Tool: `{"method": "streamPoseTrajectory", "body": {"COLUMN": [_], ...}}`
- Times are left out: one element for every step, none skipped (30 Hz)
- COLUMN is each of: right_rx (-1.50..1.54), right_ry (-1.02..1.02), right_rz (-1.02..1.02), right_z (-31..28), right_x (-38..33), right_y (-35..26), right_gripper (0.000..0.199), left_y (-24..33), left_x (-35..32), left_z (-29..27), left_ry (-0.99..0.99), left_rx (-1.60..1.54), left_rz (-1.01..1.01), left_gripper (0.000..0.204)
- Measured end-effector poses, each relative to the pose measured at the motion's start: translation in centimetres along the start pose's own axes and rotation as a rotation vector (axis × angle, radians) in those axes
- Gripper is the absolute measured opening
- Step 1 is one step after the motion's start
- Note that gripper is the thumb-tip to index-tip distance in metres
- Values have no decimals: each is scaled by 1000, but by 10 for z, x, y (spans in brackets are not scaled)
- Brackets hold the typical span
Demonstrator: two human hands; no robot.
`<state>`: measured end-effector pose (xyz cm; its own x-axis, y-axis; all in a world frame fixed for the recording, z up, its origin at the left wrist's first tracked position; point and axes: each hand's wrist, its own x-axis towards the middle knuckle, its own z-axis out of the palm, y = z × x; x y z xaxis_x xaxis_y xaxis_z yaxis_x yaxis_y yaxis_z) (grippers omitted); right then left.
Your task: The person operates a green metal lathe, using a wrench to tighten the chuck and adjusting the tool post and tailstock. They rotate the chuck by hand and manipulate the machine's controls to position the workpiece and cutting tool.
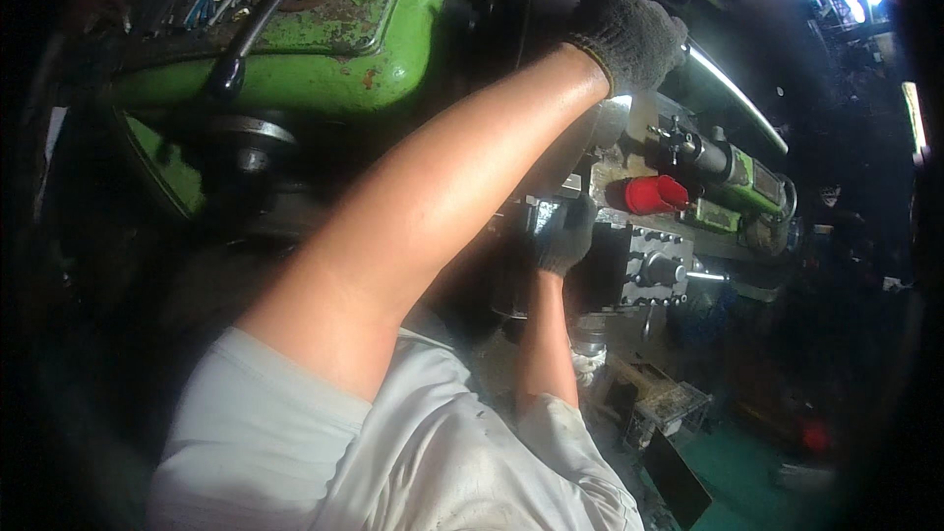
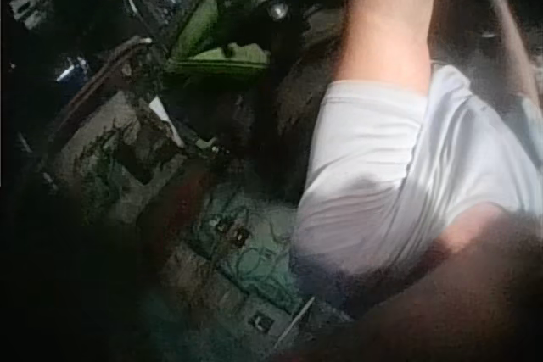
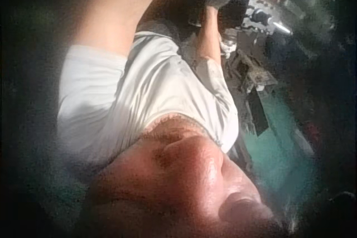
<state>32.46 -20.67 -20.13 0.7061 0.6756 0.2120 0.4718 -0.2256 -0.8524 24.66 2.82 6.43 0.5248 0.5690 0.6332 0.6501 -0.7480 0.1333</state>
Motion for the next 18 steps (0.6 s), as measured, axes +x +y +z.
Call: {"method": "streamPoseTrajectory", "body": {"right_rx": [-55,-114,-176,-122,-66,-1,64,37,53,67,80,-48,53,154,258,273,287,301], "right_ry": [-54,-112,-164,-169,-167,-162,-156,-220,-220,-218,-222,-176,-175,-174,-171,-305,-280,-250], "right_rz": [4,5,12,40,69,96,123,129,77,25,-22,28,78,123,165,235,204,166], "right_z": [-4,-10,-16,-20,-23,-21,-20,-30,-29,-26,-22,6,8,5,0,-25,-40,-49], "right_x": [-9,-15,-21,-23,-25,-25,-23,-21,-22,-23,-26,-34,-35,-34,-29,-20,-21,-21], "right_y": [10,17,24,30,37,42,47,25,32,39,50,97,100,94,80,38,16,-1], "right_gripper": [28,29,30,31,33,34,36,41,42,43,44,44,40,36,33,30,30,29], "left_y": [1,3,4,2,2,4,4,1,3,4,5,9,9,10,11,13,15,15], "left_x": [1,1,0,-1,-2,-4,-1,-3,1,5,6,8,5,1,0,-1,-2,0], "left_z": [-4,-9,-10,-13,-14,-15,-17,-18,-20,-22,-25,-28,-28,-31,-32,-34,-34,-32], "left_ry": [-14,-27,-13,0,15,-10,11,11,23,-22,-75,-120,-107,-90,-70,-101,-93,-77], "left_rx": [8,14,40,66,88,62,110,161,195,178,164,142,146,152,159,216,238,258], "left_rz": [-4,-13,-4,5,20,-24,0,10,41,34,22,17,15,11,8,-29,-15,2], "left_gripper": [23,23,22,21,21,25,25,27,30,31,33,34,35,37,38,39,39,39]}}
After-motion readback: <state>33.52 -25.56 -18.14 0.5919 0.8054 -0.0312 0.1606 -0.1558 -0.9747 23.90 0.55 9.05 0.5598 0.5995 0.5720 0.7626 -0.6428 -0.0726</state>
